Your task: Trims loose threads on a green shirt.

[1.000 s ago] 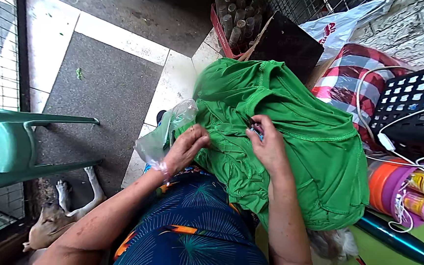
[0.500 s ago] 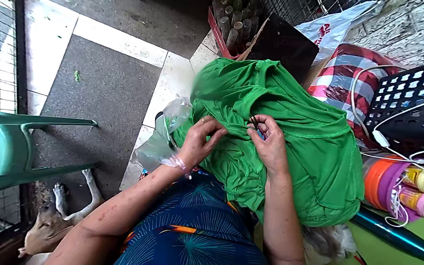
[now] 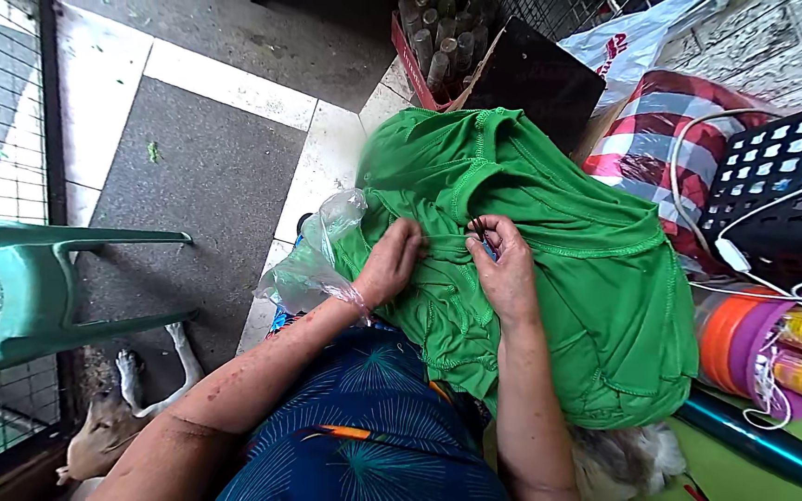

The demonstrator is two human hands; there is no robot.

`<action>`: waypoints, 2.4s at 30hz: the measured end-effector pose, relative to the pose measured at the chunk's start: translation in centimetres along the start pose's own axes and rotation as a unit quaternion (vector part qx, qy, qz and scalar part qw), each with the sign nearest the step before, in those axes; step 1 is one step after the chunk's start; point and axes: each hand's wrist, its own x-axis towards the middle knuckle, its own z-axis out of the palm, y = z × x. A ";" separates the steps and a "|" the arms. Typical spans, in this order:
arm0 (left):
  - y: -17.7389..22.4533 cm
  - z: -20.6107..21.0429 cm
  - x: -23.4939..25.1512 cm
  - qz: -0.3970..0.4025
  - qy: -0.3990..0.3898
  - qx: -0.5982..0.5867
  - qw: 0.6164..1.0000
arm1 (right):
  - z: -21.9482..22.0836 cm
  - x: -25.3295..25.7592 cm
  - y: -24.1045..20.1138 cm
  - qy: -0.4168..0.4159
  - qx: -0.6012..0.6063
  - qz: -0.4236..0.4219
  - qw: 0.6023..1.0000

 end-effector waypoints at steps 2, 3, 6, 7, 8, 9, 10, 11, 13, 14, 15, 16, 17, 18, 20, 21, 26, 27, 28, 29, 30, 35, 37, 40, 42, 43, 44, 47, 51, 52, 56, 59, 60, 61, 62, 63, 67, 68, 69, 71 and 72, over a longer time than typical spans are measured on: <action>-0.1 -1.0 -0.6 -0.034 0.012 -0.078 0.996 | 0.0 0.0 0.1 0.007 -0.001 0.004 1.000; -0.2 -1.6 -1.1 -0.040 0.015 -0.107 0.993 | 0.0 0.0 0.1 0.008 -0.003 0.008 1.000; -0.5 -3.9 -2.9 -0.047 -0.016 -0.114 0.992 | 0.0 0.1 0.1 0.010 -0.005 0.007 1.000; -0.7 -4.9 -3.7 -0.051 -0.053 -0.074 0.995 | 0.0 0.1 0.1 0.010 -0.007 0.001 1.000; -0.9 -6.0 -4.7 -0.061 -0.103 -0.013 0.993 | 0.0 0.1 0.2 0.011 -0.009 -0.004 1.000; -0.8 -7.0 -5.4 -0.082 -0.167 0.058 0.981 | 0.0 0.2 0.2 0.010 -0.014 -0.007 1.000; -0.5 -7.7 -6.0 -0.120 -0.244 0.133 0.953 | -0.1 0.2 0.2 0.009 -0.017 -0.006 1.000; 0.0 -8.2 -6.2 -0.179 -0.324 0.193 0.909 | -0.1 0.1 0.2 0.007 -0.017 -0.005 1.000; 0.5 -8.5 -6.3 -0.264 -0.386 0.243 0.850 | -0.1 0.1 0.1 0.007 -0.013 0.001 1.000; 0.6 -8.5 -6.4 -0.259 -0.363 0.242 0.862 | -0.1 0.1 0.0 0.007 -0.010 0.003 1.000; 0.4 -8.5 -6.6 -0.215 -0.307 0.230 0.898 | 0.0 0.1 0.0 0.010 -0.006 0.004 1.000; 0.0 -8.3 -6.8 -0.145 -0.232 0.212 0.938 | 0.0 0.0 0.0 0.016 0.000 0.000 1.000; -0.2 -7.9 -6.6 -0.091 -0.165 0.189 0.964 | 0.0 0.0 0.1 0.022 0.010 -0.008 1.000; -0.2 -7.2 -6.0 -0.056 -0.105 0.168 0.979 | 0.0 0.0 0.1 0.025 0.022 -0.019 0.999; 0.2 -5.5 -4.1 -0.013 -0.010 0.149 0.989 | -0.1 -0.3 -0.1 0.021 0.052 -0.051 0.997; 0.3 -4.7 -2.9 0.005 0.015 0.148 0.989 | -0.1 -0.6 -0.4 0.017 0.066 -0.071 0.995; 0.9 -2.4 1.8 0.061 0.015 0.175 0.983 | 1.1 -3.3 -0.8 0.052 -0.053 -0.121 0.990; 1.4 -2.8 2.1 0.061 0.029 0.180 0.981 | 1.0 -4.1 -0.8 0.063 -0.105 -0.112 0.986; 1.8 -3.4 2.3 0.055 0.052 0.187 0.979 | 0.8 -4.9 -0.8 0.073 -0.149 -0.104 0.981; 2.1 -4.1 2.5 0.046 0.082 0.191 0.977 | 0.3 -5.8 -0.8 0.085 -0.182 -0.098 0.975; 2.3 -4.9 2.8 0.036 0.112 0.196 0.973 | -0.2 -6.6 -0.6 0.097 -0.207 -0.095 0.969; 1.0 -5.5 3.7 -0.079 0.076 0.224 0.968 | -2.3 -9.8 1.0 0.142 -0.272 -0.087 0.948; 0.6 -4.8 3.7 -0.077 0.037 0.208 0.974 | -3.5 -10.4 1.5 0.174 -0.281 -0.090 0.940; 1.7 -4.6 4.5 -0.003 0.057 0.157 0.986 | -7.3 -10.2 1.5 0.219 -0.284 -0.087 0.929; 3.7 -4.8 6.6 0.020 0.090 0.125 0.988 | -10.5 -9.1 1.1 0.247 -0.288 -0.087 0.921; 4.8 -4.6 8.0 0.028 0.107 0.111 0.988 | -11.9 -8.1 0.9 0.260 -0.288 -0.084 0.918; 5.8 -4.2 9.4 0.034 0.121 0.098 0.987 | -13.1 -6.9 1.0 0.273 -0.283 -0.072 0.917; 6.8 -1.7 13.7 0.057 0.132 0.105 0.984 | -14.3 -2.2 3.4 0.283 -0.246 0.007 0.927; 1.6 1.1 15.6 0.078 -0.059 0.277 0.956 | -13.4 1.7 7.1 0.196 -0.194 0.172 0.946; 0.6 1.5 15.4 0.080 -0.077 0.300 0.947 | -13.3 1.9 6.9 0.195 -0.192 0.181 0.945; 0.8 0.5 15.2 0.056 -0.109 0.268 0.956 | -12.7 1.3 6.3 0.216 -0.204 0.168 0.940; 0.7 -1.4 14.9 0.027 -0.086 0.187 0.978 | -12.6 1.2 6.5 0.229 -0.202 0.158 0.939; 0.3 -2.0 14.7 0.029 -0.074 0.156 0.985 | -12.6 1.2 6.6 0.230 -0.203 0.159 0.938; -0.2 -2.6 14.6 0.033 -0.064 0.126 0.989 | -12.6 1.2 6.6 0.231 -0.205 0.159 0.938; -0.7 -3.0 14.3 0.042 -0.058 0.101 0.992 | -12.5 1.2 6.6 0.232 -0.207 0.157 0.937; -0.8 -3.4 13.9 0.049 -0.054 0.078 0.994 | -12.6 1.1 6.7 0.234 -0.209 0.155 0.937; -1.0 -5.0 10.9 0.094 -0.004 0.039 0.995 | -12.5 0.7 6.5 0.239 -0.217 0.143 0.936; -1.1 -5.5 9.8 0.097 0.011 0.032 0.995 | -12.5 0.5 6.4 0.239 -0.217 0.138 0.936; -1.4 -6.0 8.6 0.092 0.024 0.024 0.995 | -12.6 0.3 6.3 0.237 -0.214 0.131 0.939; -2.1 -6.9 6.3 0.052 0.040 0.008 0.998 | -13.1 -0.3 6.1 0.220 -0.179 0.112 0.952; -2.3 -7.3 5.1 0.022 0.048 0.001 0.999 | -13.6 -0.7 5.8 0.207 -0.148 0.105 0.961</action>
